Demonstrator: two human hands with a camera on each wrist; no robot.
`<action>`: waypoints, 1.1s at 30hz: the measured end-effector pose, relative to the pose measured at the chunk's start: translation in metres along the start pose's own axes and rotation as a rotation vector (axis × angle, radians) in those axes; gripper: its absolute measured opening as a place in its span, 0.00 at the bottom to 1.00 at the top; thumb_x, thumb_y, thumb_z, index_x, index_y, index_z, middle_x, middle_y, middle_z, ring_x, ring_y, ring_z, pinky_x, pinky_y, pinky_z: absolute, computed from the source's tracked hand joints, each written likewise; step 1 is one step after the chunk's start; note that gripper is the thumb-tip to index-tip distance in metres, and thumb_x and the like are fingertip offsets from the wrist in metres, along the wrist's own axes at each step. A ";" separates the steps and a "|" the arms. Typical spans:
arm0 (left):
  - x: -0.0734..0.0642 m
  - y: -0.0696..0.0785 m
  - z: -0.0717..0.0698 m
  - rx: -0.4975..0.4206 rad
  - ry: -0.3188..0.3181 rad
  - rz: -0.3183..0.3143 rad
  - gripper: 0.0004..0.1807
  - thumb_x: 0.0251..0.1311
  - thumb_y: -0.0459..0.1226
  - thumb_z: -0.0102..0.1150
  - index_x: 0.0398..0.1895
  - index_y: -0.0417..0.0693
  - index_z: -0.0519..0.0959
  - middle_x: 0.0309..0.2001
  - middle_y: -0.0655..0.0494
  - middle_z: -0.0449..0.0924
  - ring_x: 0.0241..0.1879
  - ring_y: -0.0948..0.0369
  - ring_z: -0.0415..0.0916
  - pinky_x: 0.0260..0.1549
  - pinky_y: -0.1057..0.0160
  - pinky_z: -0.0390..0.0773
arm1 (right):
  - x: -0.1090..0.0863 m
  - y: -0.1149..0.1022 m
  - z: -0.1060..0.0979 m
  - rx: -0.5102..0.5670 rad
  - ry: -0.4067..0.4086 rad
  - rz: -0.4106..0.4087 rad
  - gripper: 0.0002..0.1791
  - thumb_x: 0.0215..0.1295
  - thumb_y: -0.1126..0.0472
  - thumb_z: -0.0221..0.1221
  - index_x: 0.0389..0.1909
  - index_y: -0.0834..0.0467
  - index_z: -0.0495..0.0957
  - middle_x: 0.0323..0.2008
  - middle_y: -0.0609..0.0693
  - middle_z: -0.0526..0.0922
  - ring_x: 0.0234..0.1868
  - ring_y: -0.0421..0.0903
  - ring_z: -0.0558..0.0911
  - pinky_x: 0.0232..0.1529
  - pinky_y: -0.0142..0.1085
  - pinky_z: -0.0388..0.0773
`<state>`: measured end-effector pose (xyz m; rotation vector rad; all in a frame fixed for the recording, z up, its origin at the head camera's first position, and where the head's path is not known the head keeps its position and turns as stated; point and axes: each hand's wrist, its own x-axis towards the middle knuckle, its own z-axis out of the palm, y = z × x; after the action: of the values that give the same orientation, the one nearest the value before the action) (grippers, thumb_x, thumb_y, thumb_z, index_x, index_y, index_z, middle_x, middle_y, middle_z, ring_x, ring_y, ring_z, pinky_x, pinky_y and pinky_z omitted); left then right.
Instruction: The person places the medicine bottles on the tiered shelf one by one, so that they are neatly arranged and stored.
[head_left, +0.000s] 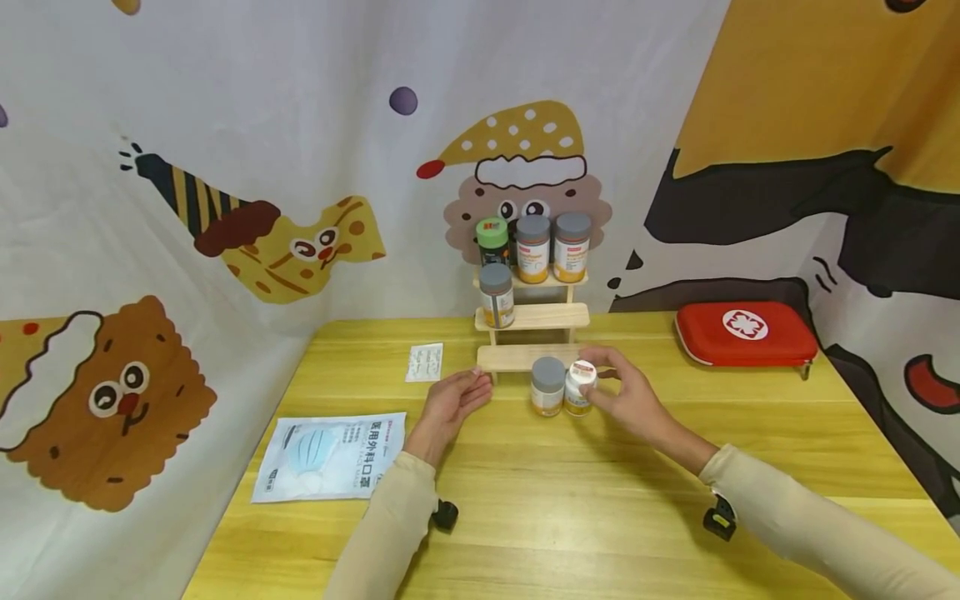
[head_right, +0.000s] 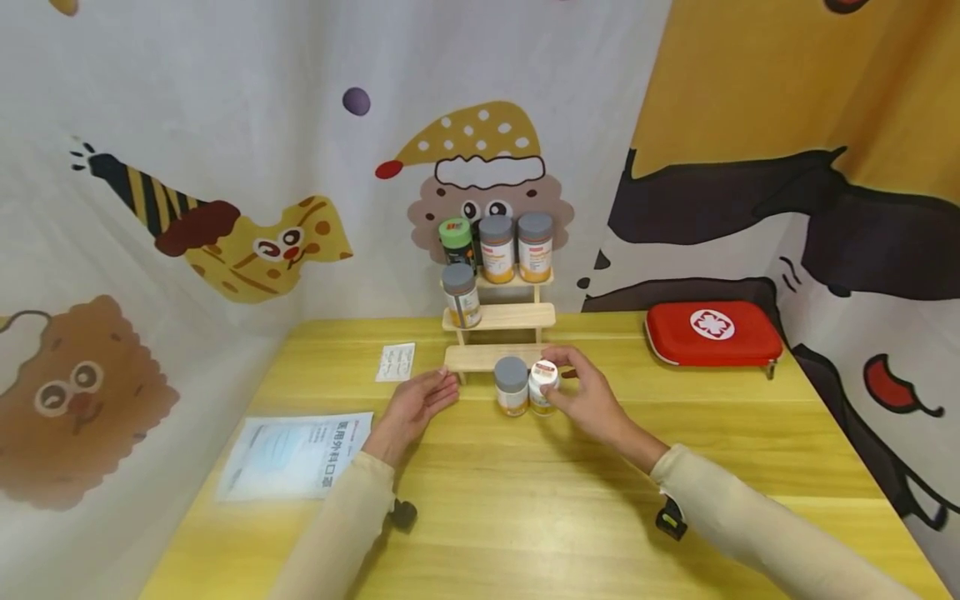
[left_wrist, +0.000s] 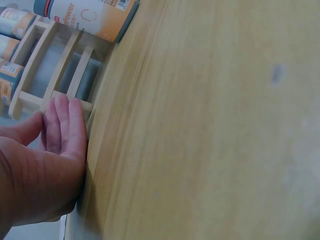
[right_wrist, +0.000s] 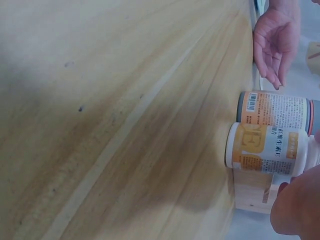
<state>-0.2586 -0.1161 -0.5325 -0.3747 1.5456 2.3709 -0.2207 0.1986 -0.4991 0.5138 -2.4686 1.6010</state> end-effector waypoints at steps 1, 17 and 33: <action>0.000 0.000 0.000 0.000 -0.001 0.001 0.20 0.78 0.35 0.59 0.65 0.32 0.76 0.45 0.48 0.90 0.48 0.56 0.90 0.62 0.53 0.88 | 0.000 0.000 0.000 0.000 0.002 -0.002 0.27 0.65 0.72 0.68 0.64 0.61 0.76 0.62 0.58 0.82 0.61 0.52 0.78 0.62 0.50 0.81; 0.001 -0.001 0.001 -0.002 -0.003 -0.008 0.20 0.78 0.36 0.58 0.66 0.32 0.76 0.45 0.49 0.90 0.48 0.57 0.90 0.59 0.56 0.90 | 0.001 -0.002 -0.004 -0.043 0.031 -0.005 0.23 0.68 0.69 0.67 0.63 0.59 0.78 0.62 0.56 0.83 0.58 0.35 0.76 0.56 0.46 0.82; 0.002 -0.001 -0.002 -0.007 0.001 -0.003 0.19 0.78 0.35 0.58 0.65 0.33 0.77 0.42 0.52 0.90 0.46 0.57 0.90 0.54 0.59 0.92 | 0.028 -0.040 -0.025 -0.032 0.013 0.041 0.23 0.69 0.67 0.67 0.64 0.60 0.79 0.60 0.58 0.85 0.56 0.36 0.77 0.52 0.29 0.80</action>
<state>-0.2601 -0.1169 -0.5348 -0.3800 1.5366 2.3745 -0.2332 0.2012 -0.4458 0.4491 -2.5067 1.5713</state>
